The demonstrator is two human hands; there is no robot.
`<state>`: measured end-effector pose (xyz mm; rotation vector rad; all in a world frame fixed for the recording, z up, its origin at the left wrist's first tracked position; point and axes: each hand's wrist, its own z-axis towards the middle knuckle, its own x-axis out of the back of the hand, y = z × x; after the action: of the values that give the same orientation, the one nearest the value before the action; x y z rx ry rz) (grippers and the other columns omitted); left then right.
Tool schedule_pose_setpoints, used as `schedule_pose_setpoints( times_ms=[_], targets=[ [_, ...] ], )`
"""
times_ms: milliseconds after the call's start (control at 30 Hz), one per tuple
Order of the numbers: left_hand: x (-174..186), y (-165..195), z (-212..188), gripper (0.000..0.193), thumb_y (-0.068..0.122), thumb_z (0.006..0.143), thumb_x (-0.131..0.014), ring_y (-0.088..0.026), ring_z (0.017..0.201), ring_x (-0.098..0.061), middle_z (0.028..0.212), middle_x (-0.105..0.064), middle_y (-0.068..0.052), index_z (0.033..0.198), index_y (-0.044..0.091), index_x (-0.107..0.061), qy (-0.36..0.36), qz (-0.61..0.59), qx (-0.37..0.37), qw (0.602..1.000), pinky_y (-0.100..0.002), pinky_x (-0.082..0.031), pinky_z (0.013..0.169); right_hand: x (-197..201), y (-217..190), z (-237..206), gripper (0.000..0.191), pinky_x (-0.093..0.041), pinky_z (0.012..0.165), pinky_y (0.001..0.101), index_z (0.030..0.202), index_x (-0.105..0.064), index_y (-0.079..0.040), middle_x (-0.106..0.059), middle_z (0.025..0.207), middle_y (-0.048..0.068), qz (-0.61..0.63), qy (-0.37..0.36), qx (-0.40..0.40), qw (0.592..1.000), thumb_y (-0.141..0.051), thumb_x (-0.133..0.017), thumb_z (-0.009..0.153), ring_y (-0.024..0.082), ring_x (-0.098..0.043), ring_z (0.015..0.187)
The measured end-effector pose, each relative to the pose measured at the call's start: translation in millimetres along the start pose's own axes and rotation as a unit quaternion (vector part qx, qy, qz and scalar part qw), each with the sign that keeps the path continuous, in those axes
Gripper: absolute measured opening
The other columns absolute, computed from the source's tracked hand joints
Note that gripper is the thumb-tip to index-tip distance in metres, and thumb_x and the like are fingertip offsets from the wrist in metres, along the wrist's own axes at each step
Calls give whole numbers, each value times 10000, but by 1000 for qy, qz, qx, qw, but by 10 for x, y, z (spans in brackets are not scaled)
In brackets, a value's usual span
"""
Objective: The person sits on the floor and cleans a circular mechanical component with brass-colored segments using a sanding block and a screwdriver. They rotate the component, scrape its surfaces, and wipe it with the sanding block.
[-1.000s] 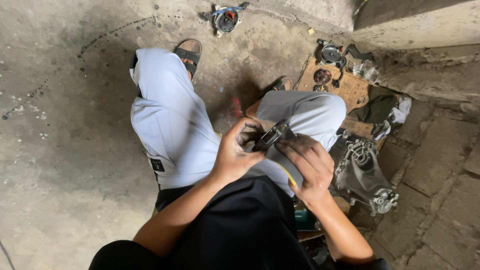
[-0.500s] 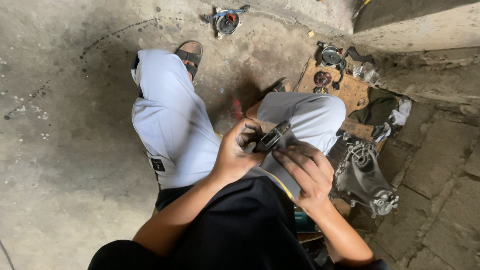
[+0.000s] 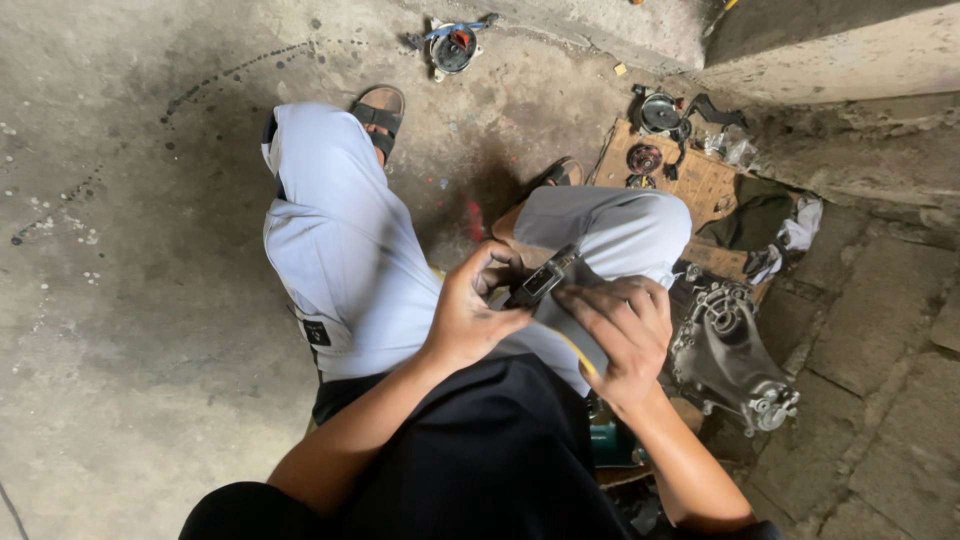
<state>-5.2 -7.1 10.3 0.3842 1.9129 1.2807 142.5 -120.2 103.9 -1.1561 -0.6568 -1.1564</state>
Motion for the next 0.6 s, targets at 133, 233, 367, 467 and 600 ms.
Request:
schedule_pose_setpoints(
  times_ms=[133, 233, 367, 467, 600],
  targets=[
    [-12, 95, -14, 435, 6, 814, -882, -83, 975, -649, 1034, -642, -30, 1124, 26, -577, -2, 43, -23, 999, -232, -536, 850, -13, 178, -153, 201, -501, 836, 358, 1074, -747, -10, -723, 1018, 68, 103, 28, -232, 967, -103, -689, 905, 203, -656, 915],
    [-4, 150, 0, 432, 30, 816, -877, -85, 1014, -649, 1066, -654, -33, 1136, 27, -586, -2, 47, -31, 998, -242, -545, 875, -16, 198, -226, 129, -456, 717, 287, 1079, -739, -16, -702, 960, 58, 207, 49, -399, 892, -53, -714, 958, 182, -604, 820],
    [9, 147, 29, 434, 3, 815, -866, -83, 1027, -659, 1099, -638, -26, 1136, 33, -575, -19, 32, -39, 999, -245, -549, 912, -88, 108, -161, 204, -550, 868, 328, 1083, -750, -46, -720, 1101, 86, 97, 36, -104, 989, 9, -695, 894, 241, -681, 1023],
    [7, 95, 26, 436, -49, 804, -838, -76, 1009, -653, 1077, -605, -16, 1125, 36, -555, -25, 6, -36, 999, -236, -531, 909, -13, 24, -85, 310, -507, 816, 375, 1119, -764, -50, -728, 1093, 88, 33, 21, -4, 999, -155, -764, 827, 253, -658, 943],
    [19, 29, -20, 468, -99, 751, -815, -60, 901, -594, 1010, -586, -5, 1119, 35, -560, -12, 8, 20, 1000, -224, -492, 791, 50, -13, 13, 382, -485, 752, 364, 1140, -776, -56, -748, 1124, 84, -6, -2, 18, 1000, -261, -701, 826, 236, -635, 866]
  ],
)
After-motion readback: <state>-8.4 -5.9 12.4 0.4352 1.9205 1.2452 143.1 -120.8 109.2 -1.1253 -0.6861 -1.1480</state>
